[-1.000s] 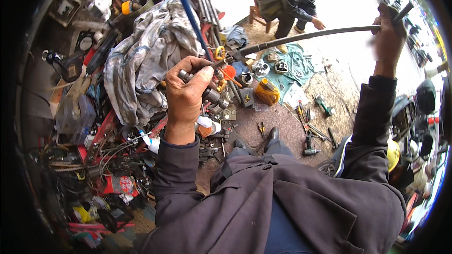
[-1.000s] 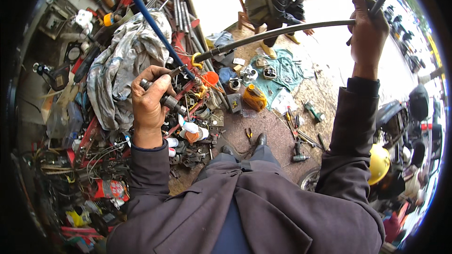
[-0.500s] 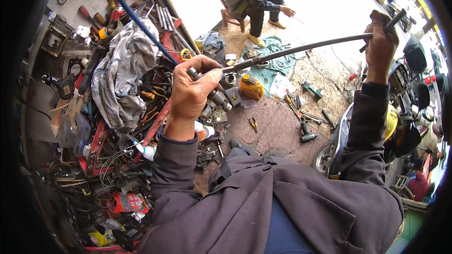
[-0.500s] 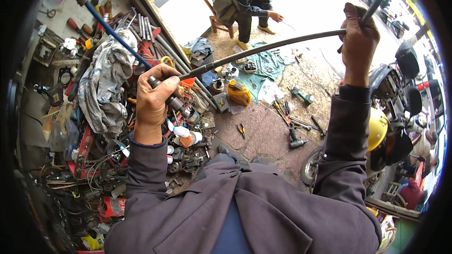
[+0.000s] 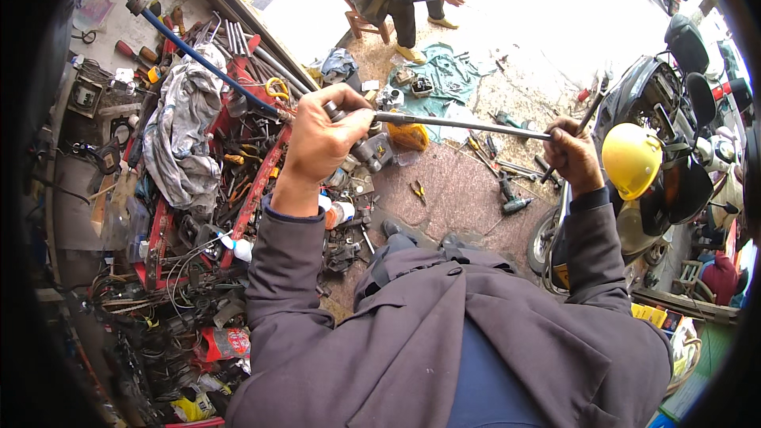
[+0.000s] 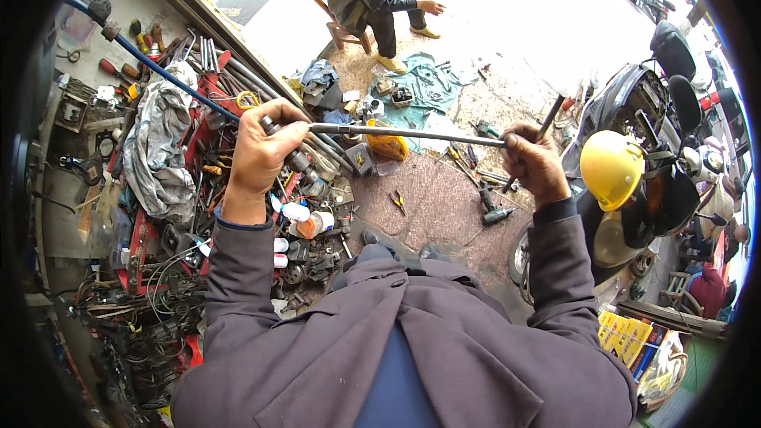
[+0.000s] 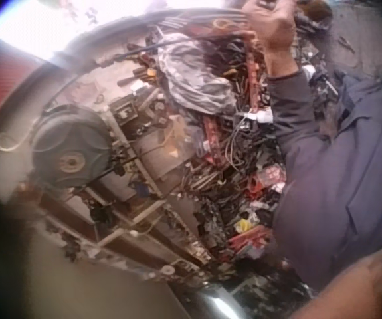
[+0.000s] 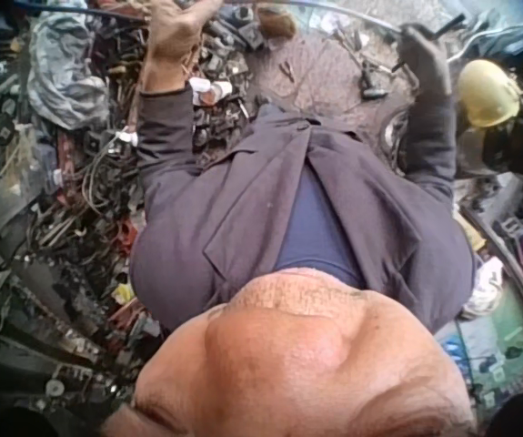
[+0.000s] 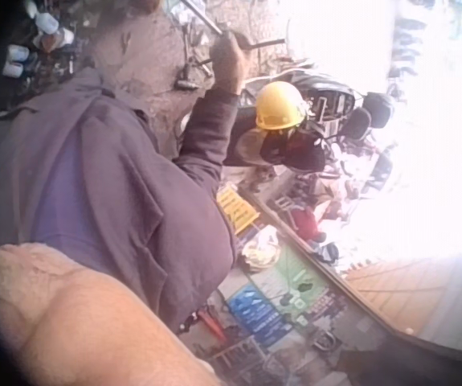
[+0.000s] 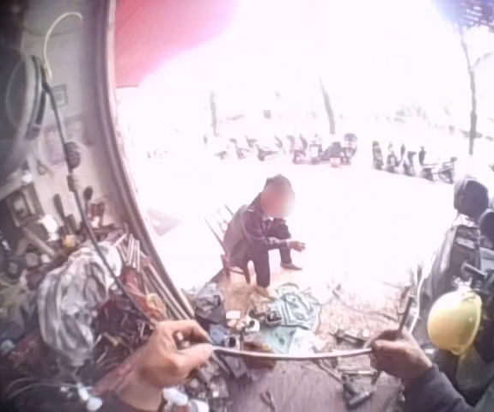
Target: The person sits on the ground and disassembles a scooter cable assembly. They remove the outer sheath, separate the inner cable, and then reassemble the components using pliers and a screwdriver.
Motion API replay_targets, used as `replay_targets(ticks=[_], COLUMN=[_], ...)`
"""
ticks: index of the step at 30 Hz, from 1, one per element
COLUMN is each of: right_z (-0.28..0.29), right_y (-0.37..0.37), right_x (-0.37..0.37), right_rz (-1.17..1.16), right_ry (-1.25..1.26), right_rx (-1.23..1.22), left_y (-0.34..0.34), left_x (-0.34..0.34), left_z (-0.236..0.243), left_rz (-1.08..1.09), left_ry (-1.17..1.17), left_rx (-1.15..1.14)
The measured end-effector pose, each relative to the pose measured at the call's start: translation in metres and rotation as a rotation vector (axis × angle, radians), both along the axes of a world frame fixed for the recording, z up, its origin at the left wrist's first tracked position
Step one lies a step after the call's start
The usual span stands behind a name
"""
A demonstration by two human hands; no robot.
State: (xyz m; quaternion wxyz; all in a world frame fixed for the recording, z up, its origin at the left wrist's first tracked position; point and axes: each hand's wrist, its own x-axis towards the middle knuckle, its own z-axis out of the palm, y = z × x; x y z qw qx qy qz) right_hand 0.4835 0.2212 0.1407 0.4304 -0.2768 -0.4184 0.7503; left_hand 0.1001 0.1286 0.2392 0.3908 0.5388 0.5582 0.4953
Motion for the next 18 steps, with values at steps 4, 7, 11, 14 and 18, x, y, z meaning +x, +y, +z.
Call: replay_targets(ticks=[4, 7, 11, 14, 18], right_z=[-0.024, -0.026, -0.025, -0.024, -0.024], right_y=[-0.02, -0.028, -0.038, -0.045, -0.05], right_x=[0.026, 0.053, 0.08, 0.087, 0.088], right_rz=[-0.137, -0.201, -0.254, -0.257, -0.245], right_ry=[0.114, 0.111, 0.096, 0.095, 0.106], right_rx=[-0.087, -0.065, 0.005, 0.005, 0.033], left_y=[0.005, 0.002, -0.006, -0.008, -0.011], left_x=[0.022, 0.02, 0.008, 0.007, 0.012], left_z=[-0.002, 0.0, -0.005, -0.012, -0.015], left_rz=[0.082, 0.172, 0.096, 0.059, 0.024], left_ry=[-0.236, -0.498, -0.601, -0.695, -0.768], left_rx=[0.122, 0.114, 0.061, 0.035, 0.065])
